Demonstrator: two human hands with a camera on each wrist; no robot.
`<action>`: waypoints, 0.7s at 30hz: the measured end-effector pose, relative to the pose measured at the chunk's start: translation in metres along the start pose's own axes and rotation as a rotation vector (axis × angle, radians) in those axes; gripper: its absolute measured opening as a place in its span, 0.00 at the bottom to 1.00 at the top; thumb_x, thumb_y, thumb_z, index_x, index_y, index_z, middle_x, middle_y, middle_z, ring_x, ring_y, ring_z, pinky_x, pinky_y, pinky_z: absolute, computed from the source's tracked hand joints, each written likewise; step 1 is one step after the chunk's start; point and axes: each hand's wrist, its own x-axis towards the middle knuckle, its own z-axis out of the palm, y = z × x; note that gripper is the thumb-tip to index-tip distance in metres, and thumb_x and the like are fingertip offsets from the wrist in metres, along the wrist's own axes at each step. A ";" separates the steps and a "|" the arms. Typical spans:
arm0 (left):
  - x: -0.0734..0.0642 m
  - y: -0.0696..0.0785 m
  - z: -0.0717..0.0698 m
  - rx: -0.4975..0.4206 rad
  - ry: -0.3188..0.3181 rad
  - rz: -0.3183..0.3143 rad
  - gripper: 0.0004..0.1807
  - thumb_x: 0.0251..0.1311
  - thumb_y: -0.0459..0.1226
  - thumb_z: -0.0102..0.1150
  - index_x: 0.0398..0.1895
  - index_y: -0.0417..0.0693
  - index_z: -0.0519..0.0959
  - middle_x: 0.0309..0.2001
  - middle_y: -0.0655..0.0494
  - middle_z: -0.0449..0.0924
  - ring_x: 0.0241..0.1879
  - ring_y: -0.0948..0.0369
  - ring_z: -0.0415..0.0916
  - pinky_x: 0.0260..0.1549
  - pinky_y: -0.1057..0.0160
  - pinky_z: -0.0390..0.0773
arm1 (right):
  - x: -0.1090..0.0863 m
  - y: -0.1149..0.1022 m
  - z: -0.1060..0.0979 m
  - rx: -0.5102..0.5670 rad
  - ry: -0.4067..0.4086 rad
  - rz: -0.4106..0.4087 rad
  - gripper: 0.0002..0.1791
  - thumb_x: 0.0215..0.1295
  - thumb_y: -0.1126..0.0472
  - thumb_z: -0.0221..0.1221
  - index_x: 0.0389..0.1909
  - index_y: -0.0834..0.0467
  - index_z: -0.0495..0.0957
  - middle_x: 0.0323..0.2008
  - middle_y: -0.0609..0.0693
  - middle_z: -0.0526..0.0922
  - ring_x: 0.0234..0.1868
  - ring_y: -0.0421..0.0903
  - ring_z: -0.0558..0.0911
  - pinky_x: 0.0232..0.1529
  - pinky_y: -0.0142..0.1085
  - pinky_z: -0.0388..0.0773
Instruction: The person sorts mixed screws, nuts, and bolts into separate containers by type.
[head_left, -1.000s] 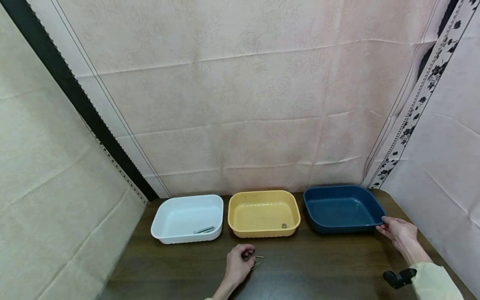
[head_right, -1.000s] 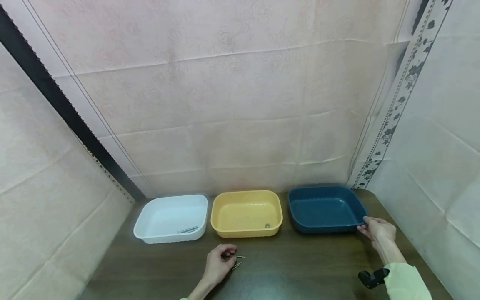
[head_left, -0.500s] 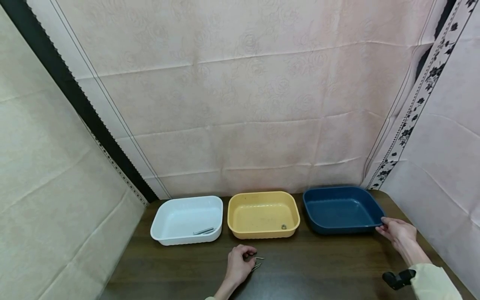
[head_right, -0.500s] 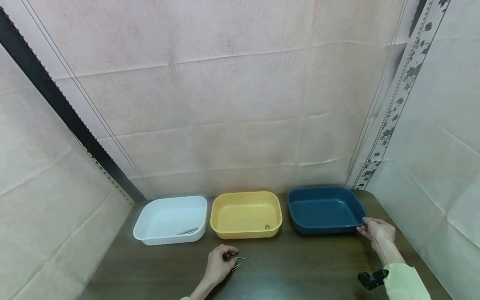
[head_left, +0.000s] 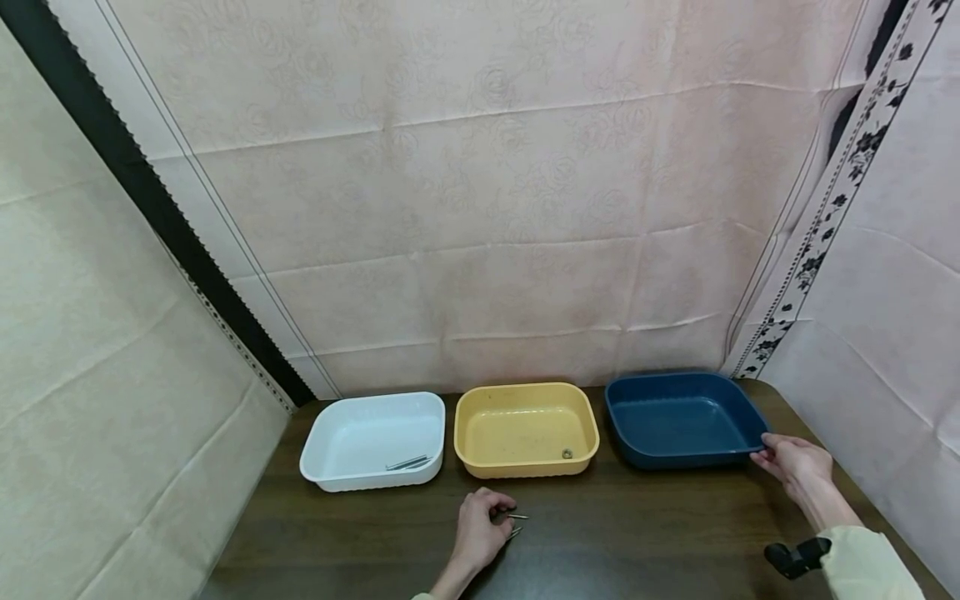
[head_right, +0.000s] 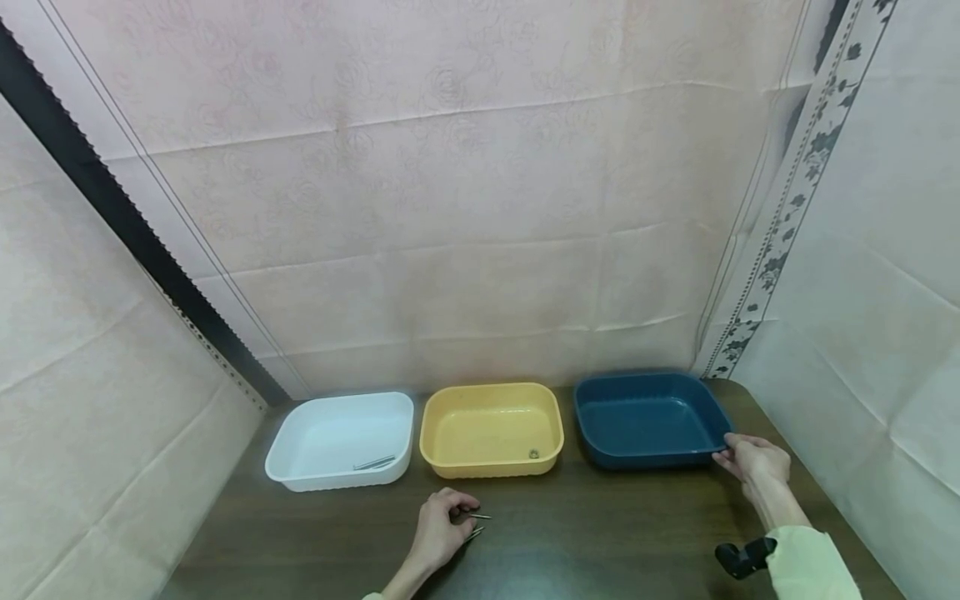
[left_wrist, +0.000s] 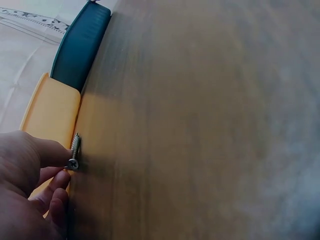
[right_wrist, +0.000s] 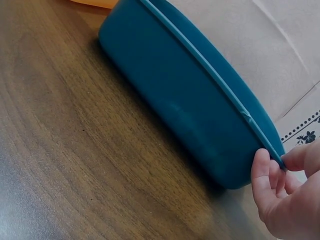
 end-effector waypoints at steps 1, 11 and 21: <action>0.000 0.000 0.000 0.002 -0.003 0.001 0.11 0.42 0.26 0.72 0.30 0.46 0.87 0.29 0.62 0.77 0.30 0.65 0.68 0.31 0.66 0.69 | 0.000 0.000 0.000 -0.006 0.002 0.002 0.04 0.73 0.69 0.52 0.40 0.67 0.73 0.20 0.52 0.75 0.19 0.43 0.83 0.31 0.36 0.86; 0.001 0.001 0.000 0.035 -0.013 0.051 0.09 0.42 0.26 0.71 0.28 0.46 0.86 0.28 0.62 0.76 0.31 0.64 0.68 0.30 0.69 0.68 | 0.001 0.001 0.001 0.001 0.002 -0.002 0.04 0.73 0.70 0.52 0.40 0.69 0.73 0.20 0.52 0.75 0.19 0.43 0.83 0.31 0.36 0.86; 0.004 -0.001 0.002 0.070 -0.041 0.110 0.10 0.46 0.24 0.70 0.25 0.49 0.85 0.26 0.65 0.75 0.30 0.67 0.67 0.30 0.69 0.69 | 0.001 0.001 0.002 -0.020 0.020 -0.004 0.07 0.73 0.69 0.52 0.45 0.71 0.73 0.21 0.52 0.75 0.19 0.43 0.83 0.32 0.37 0.86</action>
